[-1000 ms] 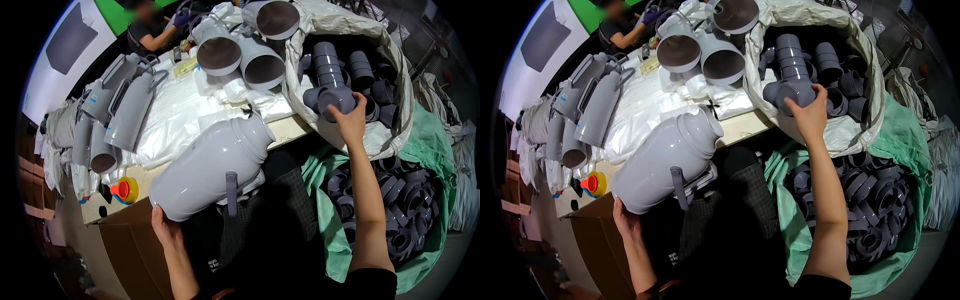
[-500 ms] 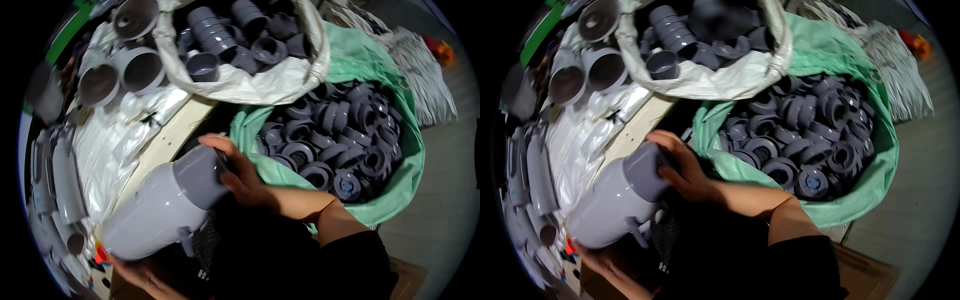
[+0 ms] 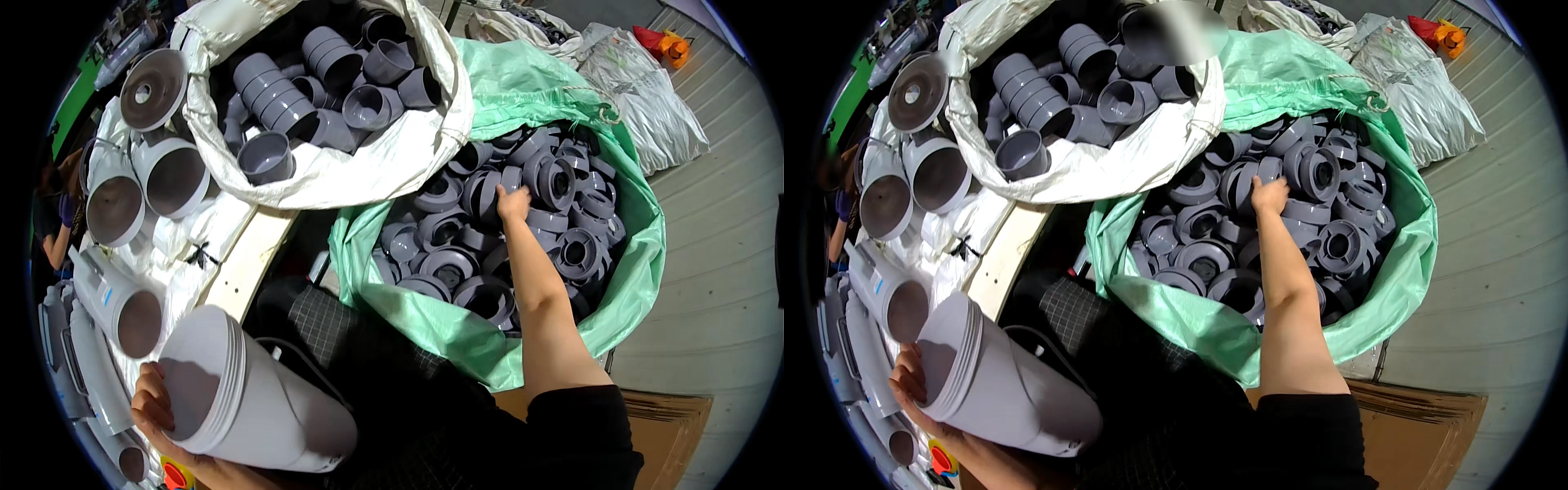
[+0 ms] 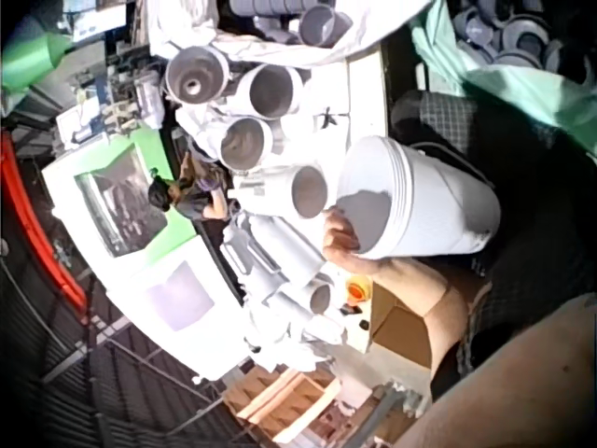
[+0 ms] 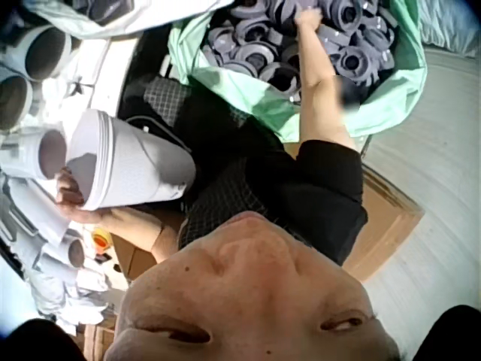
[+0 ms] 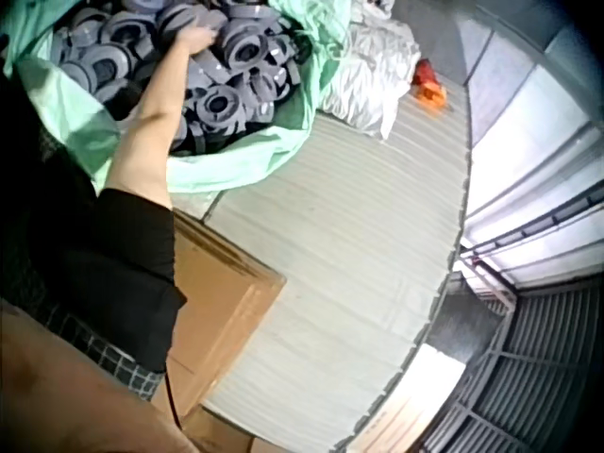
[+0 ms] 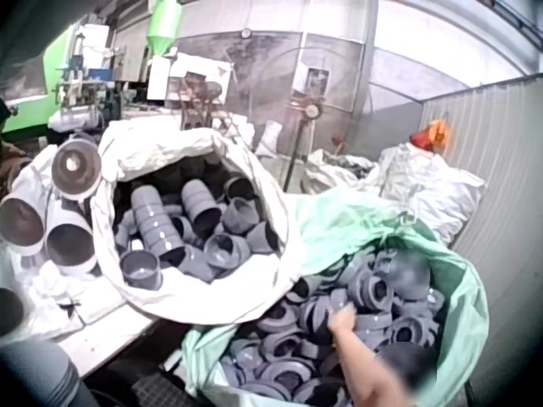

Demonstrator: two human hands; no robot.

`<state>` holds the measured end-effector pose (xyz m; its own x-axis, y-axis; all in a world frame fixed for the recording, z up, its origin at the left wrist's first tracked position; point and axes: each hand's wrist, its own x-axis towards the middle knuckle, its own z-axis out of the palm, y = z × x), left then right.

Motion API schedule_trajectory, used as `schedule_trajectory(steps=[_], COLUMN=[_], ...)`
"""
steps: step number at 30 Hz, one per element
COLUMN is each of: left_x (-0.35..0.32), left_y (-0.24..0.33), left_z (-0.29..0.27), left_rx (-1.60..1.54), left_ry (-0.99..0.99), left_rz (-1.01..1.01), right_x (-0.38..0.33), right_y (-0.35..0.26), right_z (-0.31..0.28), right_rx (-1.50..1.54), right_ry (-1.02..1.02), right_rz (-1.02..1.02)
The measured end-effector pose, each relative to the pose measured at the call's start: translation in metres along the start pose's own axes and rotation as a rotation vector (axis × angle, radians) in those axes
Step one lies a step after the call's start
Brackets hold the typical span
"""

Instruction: The person assembles grey plastic appliance bodies by hand. They pick up a main body, insert a grey circular component into the top opening, and place the assembled unit into a cardboard box. The process is repeated multiple times with items sourced from a table and a large green bag.

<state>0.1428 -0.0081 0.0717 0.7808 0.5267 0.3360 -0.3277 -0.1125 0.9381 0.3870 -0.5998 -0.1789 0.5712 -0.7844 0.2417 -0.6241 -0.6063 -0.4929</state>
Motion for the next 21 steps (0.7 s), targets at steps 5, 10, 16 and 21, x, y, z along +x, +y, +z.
schedule_trajectory(steps=[5,10,16,21], left_x=[0.012,0.040,0.025,-0.012], left_y=[-0.049,-0.037,-0.018,-0.018], left_z=[-0.050,-0.015,-0.060,-0.065], left_rx=[-0.189,-0.034,-0.010,-0.149], left_ry=[-0.154,-0.377,-0.182,0.024], left_rz=[-0.084,-0.399,-0.307,-0.272], right_x=[-0.102,-0.259,-0.405,-0.429], right_y=[-0.074,-0.223,-0.297,-0.287], right_z=[-0.014,-0.122,-0.186,-0.200], right_rx=[0.324,1.168,1.572,1.436], right_ry=[-0.015,-0.529,-1.491,-1.702], right_rz=[-0.491,-0.920,-0.552,-0.426])
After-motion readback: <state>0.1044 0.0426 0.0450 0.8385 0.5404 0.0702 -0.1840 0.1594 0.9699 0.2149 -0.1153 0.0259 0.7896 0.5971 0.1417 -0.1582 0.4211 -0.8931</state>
